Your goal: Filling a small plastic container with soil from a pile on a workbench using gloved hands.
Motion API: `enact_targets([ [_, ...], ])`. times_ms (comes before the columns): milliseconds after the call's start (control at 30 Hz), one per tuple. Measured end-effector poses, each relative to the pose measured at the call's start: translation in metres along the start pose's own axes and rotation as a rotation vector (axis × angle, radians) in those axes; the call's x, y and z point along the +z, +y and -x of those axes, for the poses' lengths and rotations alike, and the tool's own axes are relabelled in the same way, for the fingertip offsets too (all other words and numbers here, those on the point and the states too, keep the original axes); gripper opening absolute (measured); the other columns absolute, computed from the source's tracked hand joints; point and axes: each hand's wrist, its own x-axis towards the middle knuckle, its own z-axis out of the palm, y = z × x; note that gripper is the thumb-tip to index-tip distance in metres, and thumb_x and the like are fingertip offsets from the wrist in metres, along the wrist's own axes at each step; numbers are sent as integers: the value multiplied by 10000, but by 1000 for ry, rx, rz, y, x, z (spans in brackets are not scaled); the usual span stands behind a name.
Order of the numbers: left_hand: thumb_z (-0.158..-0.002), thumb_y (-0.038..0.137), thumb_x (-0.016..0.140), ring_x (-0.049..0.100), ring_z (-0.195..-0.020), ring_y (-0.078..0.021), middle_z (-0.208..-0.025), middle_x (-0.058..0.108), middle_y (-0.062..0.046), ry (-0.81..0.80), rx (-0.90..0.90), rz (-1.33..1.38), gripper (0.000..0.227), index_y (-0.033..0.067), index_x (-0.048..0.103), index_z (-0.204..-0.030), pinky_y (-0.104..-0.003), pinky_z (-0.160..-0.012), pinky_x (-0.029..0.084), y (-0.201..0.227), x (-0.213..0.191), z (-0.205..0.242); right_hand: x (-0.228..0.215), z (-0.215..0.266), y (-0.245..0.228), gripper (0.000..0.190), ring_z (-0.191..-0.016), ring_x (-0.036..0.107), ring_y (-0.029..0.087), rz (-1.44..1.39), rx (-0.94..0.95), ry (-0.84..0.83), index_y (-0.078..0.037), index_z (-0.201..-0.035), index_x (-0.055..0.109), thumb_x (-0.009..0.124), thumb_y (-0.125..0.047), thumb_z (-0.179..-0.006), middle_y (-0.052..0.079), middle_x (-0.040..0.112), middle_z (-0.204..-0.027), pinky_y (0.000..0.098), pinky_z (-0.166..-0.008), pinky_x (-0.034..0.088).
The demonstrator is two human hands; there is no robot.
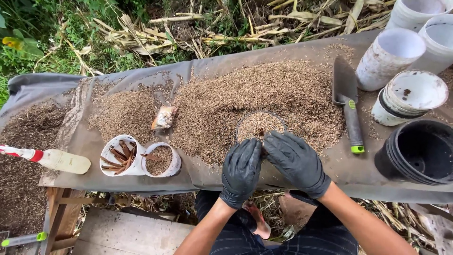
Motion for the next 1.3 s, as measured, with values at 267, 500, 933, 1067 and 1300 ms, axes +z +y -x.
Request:
enact_targets([
  [267,-918,88,703,718,-1113,-292,-1227,723,-133,60,-22,16,239,84,761,-1150,-467,-1001,572,8,8,5,8,11,-2,297,-1175,698,299,-67,-28,30,-123,-1249,728,632,-187,-974,91,723,-1264,533,-1106,486],
  [500,-931,104,714,674,-1213,-280,-1292,694,-108,108,-30,52,286,96,735,-1217,-473,-1054,538,9,6,-4,9,4,-3,301,-1152,709,322,-132,-4,88,-93,-1241,734,633,-193,-975,105,727,-1259,555,-1101,491],
  [933,-999,155,629,669,-1214,-271,-1352,671,-79,-8,0,130,333,146,692,-1326,-512,-1130,458,-9,13,12,5,14,25,213,-1164,705,292,-117,-41,48,-128,-1136,734,715,-197,-936,60,735,-1216,549,-1079,505],
  [1067,-956,124,655,673,-1207,-259,-1331,681,-82,-23,29,100,364,139,697,-1318,-506,-1125,475,-12,16,14,8,21,28,201,-1131,716,276,-125,-36,59,-145,-1112,741,733,-147,-911,46,747,-1189,538,-1081,508],
  [1300,-958,80,638,649,-1259,-292,-1387,653,-126,24,38,141,353,95,679,-1308,-504,-1121,484,1,14,6,-7,-2,4,273,-1174,705,284,-79,-20,65,-147,-1176,729,768,-179,-907,61,737,-1229,533,-1075,509],
])
